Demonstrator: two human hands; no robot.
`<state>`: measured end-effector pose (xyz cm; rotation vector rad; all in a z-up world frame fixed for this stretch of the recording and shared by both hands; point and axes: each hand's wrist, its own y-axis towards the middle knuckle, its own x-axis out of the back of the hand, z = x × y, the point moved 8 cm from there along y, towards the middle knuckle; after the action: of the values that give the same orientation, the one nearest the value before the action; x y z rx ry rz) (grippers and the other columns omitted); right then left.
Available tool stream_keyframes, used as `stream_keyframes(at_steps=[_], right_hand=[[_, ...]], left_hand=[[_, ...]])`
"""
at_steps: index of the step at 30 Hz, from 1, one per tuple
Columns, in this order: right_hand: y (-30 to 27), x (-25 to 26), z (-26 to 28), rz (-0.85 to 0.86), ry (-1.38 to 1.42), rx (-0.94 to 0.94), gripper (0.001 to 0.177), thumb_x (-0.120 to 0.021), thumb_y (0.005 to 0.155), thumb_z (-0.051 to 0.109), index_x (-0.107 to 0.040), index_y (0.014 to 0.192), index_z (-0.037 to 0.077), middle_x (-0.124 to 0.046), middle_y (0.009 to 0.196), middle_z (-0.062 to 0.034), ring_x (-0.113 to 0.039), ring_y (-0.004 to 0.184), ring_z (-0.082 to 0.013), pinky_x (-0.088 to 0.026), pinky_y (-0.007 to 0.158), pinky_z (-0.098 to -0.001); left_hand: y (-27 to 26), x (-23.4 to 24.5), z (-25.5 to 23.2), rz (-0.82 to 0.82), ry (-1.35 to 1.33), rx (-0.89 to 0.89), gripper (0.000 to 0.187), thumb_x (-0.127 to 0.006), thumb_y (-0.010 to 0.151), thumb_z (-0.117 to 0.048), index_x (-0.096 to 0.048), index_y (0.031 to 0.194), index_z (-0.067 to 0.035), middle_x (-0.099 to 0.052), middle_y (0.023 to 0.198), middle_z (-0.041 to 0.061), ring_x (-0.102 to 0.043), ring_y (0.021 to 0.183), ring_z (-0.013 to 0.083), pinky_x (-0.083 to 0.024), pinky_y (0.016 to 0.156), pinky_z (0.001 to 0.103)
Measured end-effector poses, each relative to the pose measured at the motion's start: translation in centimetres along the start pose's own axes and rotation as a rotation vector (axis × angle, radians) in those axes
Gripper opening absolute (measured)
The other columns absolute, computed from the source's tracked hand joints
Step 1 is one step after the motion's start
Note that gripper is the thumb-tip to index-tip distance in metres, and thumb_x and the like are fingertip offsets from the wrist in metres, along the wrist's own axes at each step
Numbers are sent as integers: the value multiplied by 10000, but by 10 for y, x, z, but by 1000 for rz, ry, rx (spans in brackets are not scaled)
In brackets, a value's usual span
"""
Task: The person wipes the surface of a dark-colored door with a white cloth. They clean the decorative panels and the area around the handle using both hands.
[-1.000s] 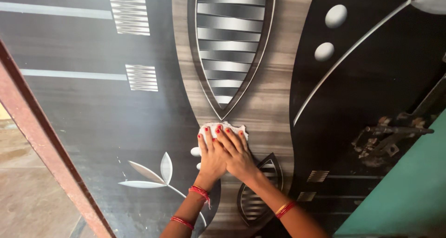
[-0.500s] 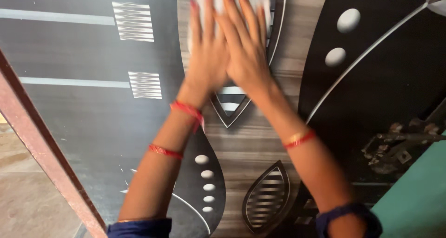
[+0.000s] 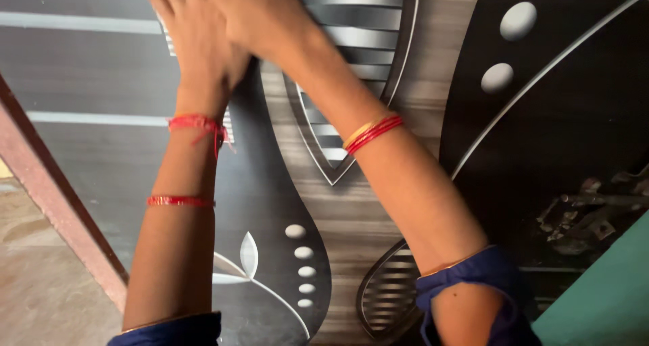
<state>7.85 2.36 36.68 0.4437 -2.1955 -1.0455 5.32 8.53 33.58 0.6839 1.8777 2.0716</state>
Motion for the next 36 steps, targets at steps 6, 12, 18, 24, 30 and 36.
stream_keyframes(at_steps=[6,12,18,24,30,36], right_hand=[[-45,-20,96,126,-314,202,603,-577,1006,231,-442,1592,199,-382,1644,-41,-364,1497,-264,-236,1219,-567],[-137,-29,146,238,-240,171,549,-507,1057,274,-470,1597,178,-383,1662,1,-320,1544,-199,-174,1310,-499],[-230,-1,141,341,-154,5,618,-524,971,177,-463,1586,175,-373,1666,23,-277,1556,-185,-155,1307,-475],[-294,43,103,327,-181,-159,701,-627,932,170,-418,1601,143,-321,1685,-47,-197,1574,-249,-107,1295,-529],[-315,107,44,152,-156,-338,669,-630,933,83,-434,1571,119,-300,1684,-108,-185,1592,-343,-84,1304,-596],[-319,177,19,72,-151,-403,631,-581,930,-4,-473,1545,90,-343,1673,-136,-232,1591,-348,-132,1308,-583]], left_hand=[[-96,-4,9,79,49,311,753,-414,1138,-485,-223,1665,18,-112,1711,319,-1,1585,475,32,1293,604],[-199,-30,-27,156,163,459,713,-444,1143,-395,-184,1666,14,-89,1709,308,13,1573,498,38,1272,603],[-249,-53,-96,153,3,338,802,-467,1030,-368,-150,1604,94,-93,1650,383,33,1516,588,54,1211,679],[-236,-82,-168,260,-45,104,747,-464,1010,-370,-238,1614,8,-168,1656,333,-31,1508,598,5,1194,716],[-171,-82,-234,145,-56,-192,735,-521,978,-343,-374,1607,8,-258,1681,250,-128,1541,546,-97,1244,691],[-132,-73,-265,179,-352,-384,728,-613,934,-358,-427,1526,21,-381,1602,227,-246,1524,475,-168,1249,604]])
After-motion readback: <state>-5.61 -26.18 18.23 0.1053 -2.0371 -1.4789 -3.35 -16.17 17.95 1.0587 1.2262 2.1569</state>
